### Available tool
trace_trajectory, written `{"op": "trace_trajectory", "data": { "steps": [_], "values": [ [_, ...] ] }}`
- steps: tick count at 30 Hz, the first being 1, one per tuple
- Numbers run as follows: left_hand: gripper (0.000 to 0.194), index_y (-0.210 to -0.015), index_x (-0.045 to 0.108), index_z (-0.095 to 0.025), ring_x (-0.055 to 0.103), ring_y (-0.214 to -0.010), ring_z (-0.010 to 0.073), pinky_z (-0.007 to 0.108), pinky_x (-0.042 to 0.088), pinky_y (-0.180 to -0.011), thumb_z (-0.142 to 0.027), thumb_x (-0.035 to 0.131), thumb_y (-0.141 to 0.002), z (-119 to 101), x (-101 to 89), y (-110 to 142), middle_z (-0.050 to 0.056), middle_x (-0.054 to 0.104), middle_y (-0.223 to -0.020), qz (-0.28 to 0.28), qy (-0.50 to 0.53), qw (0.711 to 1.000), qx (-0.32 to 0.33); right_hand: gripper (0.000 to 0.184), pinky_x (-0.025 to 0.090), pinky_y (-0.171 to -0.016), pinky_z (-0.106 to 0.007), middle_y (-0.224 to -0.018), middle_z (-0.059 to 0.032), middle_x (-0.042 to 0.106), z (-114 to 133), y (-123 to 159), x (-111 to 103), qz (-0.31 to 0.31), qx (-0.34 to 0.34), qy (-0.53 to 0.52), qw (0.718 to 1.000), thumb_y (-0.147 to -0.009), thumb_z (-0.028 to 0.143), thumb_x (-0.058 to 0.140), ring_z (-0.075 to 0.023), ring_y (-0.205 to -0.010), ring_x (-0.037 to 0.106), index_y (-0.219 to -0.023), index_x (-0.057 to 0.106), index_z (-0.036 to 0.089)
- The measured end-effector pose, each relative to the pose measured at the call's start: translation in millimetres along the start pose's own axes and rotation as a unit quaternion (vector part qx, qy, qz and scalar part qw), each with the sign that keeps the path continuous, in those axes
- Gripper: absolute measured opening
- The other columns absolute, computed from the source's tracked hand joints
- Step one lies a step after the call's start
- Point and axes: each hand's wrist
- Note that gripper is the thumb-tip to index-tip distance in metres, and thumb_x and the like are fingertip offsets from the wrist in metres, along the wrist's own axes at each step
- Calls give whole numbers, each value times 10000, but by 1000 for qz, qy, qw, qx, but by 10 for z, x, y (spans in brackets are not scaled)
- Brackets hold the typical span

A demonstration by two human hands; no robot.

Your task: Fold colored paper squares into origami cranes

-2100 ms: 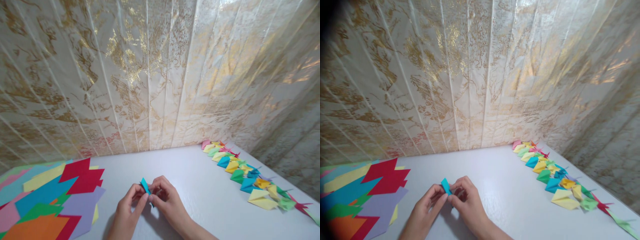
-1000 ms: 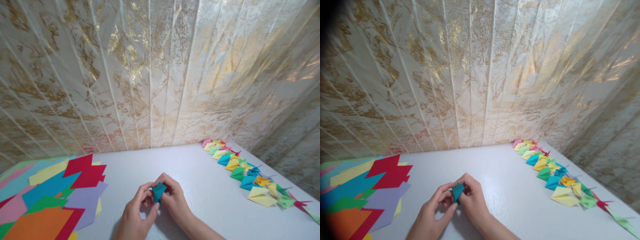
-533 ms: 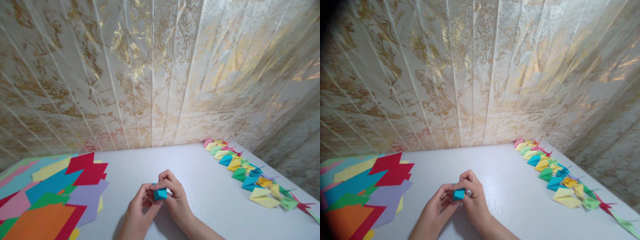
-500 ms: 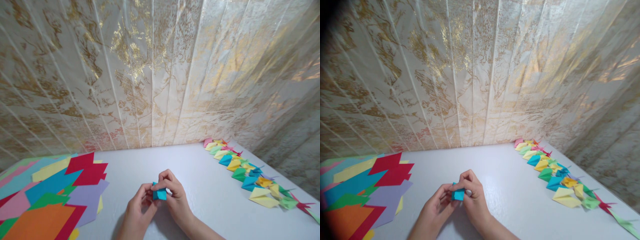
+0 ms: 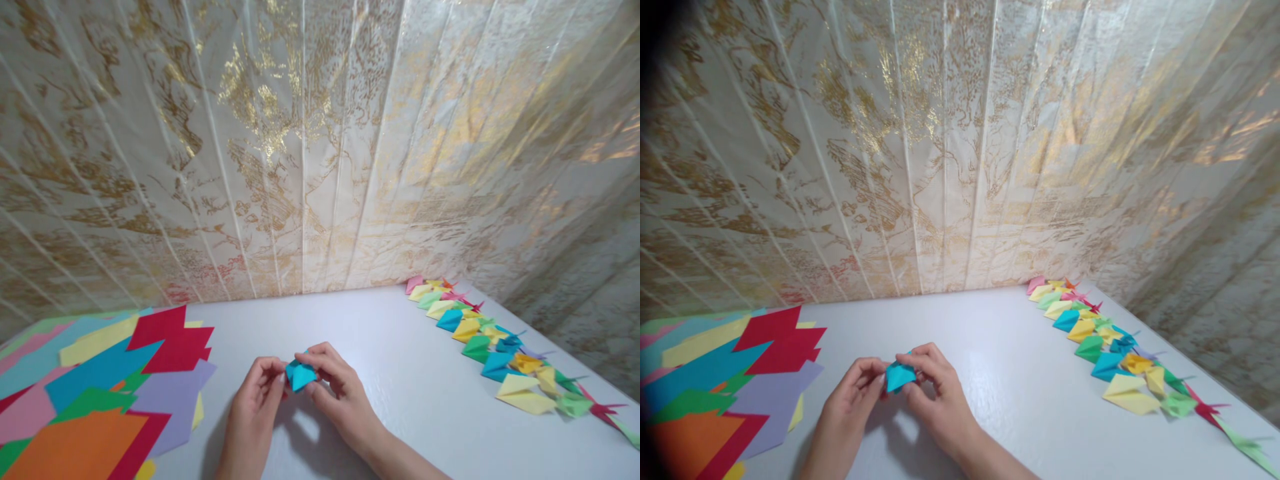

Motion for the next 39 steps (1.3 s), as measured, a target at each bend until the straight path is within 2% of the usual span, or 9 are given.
{"op": "trace_trajectory", "data": {
  "steps": [4, 6, 10, 16, 21, 24, 29, 34, 39],
  "values": [
    [345, -920, 669, -223, 671, -1011, 241, 289, 518, -897, -557, 653, -838, -33, 5, 56, 62, 724, -1116, 9, -12, 1000, -13, 425, 479, -833, -291, -1109, -55, 591, 36, 2, -9, -19, -3, 30, 999, -839, 160, 624, -178, -982, 586, -1230, 717, 299],
    [370, -965, 685, -220, 653, -1063, 252, 297, 503, -929, -570, 612, -867, -39, 16, 93, 68, 713, -1170, 10, -17, 1000, -23, 412, 487, -843, -293, -1139, -58, 589, 36, 0, -23, -30, -9, 40, 999, -853, 168, 627, -182, -1005, 590, -1233, 714, 301],
    [431, -1073, 696, -215, 656, -1056, 255, 307, 496, -939, -587, 579, -888, -49, 39, 109, 64, 725, -1158, 12, -10, 999, -45, 400, 487, -852, -284, -1139, -49, 603, -3, 5, -30, -44, -27, 54, 997, -860, 140, 616, -177, -1012, 599, -1209, 717, 307],
    [388, -1064, 756, -225, 639, -1132, 264, 316, 459, -1031, -542, 647, -868, -90, 95, 73, 50, 720, -1209, 76, 35, 996, -14, 297, 483, -812, -263, -1082, -37, 612, -38, 14, 18, -49, -48, 38, 997, -821, 82, 612, -159, -929, 599, -1064, 669, 242],
    [395, -1068, 774, -215, 638, -1134, 276, 329, 457, -1040, -531, 658, -863, -76, 77, 61, 60, 731, -1207, 56, 42, 997, -25, 138, 480, -783, -258, -1039, -38, 597, 15, 6, 16, -30, -62, 62, 996, -868, 117, 603, -165, -931, 585, -956, 617, 222],
    [403, -1067, 779, -209, 647, -1116, 274, 326, 467, -1024, -533, 677, -849, -37, 52, 50, 64, 749, -1165, 45, 47, 997, -28, 90, 482, -844, -281, -1076, -55, 586, 55, 13, 0, -9, -70, 116, 991, -895, 135, 592, -183, -1004, 583, -911, 615, 220],
    [410, -1067, 773, -198, 655, -1077, 258, 299, 493, -955, -534, 679, -852, 7, 45, 28, 58, 760, -1133, 33, 80, 995, -54, 160, 451, -1001, -346, -1165, -70, 560, 71, 26, -40, 3, -104, 186, 977, -897, 117, 571, -210, -1127, 560, -979, 637, 238],
    [516, -1067, 769, -166, 677, -971, 257, 288, 528, -825, -605, 697, -806, -12, 60, 37, 64, 781, -1015, 4, 115, 989, -92, 240, 453, -983, -375, -1217, -74, 559, 39, 22, -73, -17, -116, 253, 960, -893, 98, 571, -235, -1156, 533, -1049, 648, 263],
    [446, -1096, 760, -187, 662, -1011, 244, 281, 493, -889, -545, 699, -838, 4, 55, 34, 51, 770, -1078, 23, 122, 989, -77, 225, 450, -968, -376, -1233, -72, 556, 66, 21, -57, -3, -114, 251, 961, -898, 113, 574, -236, -1158, 522, -1054, 640, 261]
  ]
}}
Point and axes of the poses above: each hand's wrist, its own y-axis away from the middle knuckle, its own x-axis out of the palm, z = x × y
